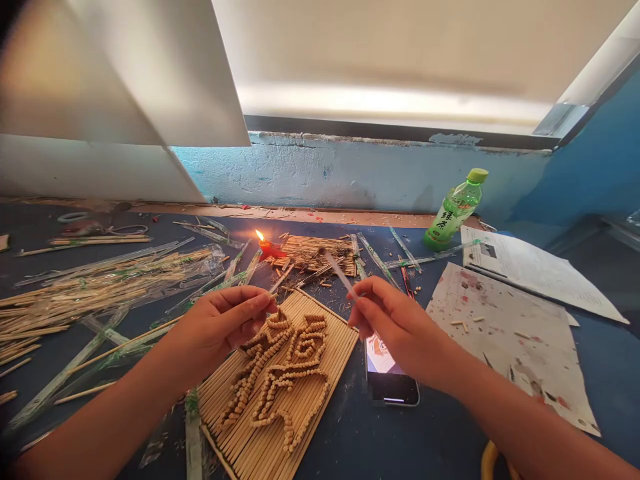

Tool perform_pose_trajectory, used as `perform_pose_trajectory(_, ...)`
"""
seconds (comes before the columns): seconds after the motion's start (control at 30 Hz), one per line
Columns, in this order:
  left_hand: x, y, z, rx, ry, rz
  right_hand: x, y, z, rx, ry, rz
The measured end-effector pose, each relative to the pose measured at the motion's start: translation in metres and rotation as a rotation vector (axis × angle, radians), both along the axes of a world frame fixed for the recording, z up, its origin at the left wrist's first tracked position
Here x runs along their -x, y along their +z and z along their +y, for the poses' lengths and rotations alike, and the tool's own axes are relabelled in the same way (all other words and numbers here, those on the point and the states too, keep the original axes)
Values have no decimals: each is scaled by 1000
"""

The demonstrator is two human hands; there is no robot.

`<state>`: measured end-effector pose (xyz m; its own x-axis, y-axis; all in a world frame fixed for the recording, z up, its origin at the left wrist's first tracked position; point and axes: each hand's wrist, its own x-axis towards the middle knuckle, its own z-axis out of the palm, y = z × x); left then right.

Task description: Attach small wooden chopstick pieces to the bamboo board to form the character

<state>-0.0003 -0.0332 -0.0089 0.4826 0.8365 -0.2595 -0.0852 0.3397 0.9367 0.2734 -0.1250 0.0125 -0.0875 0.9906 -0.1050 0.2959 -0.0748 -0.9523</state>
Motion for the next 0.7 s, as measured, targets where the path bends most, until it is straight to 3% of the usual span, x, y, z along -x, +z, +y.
perform_pose_trajectory(0.17, 0, 2, 3, 19, 42, -14, -37, 14, 12, -114, -165, -325)
perform_pose_trajectory(0.33, 0, 4, 5, 30, 79, -37, -74, 6, 32, -86, -153, -727)
perform_pose_trajectory(0.7, -1, 3, 8, 1, 120, -22, -57, -21, 89, -206, -24, -872)
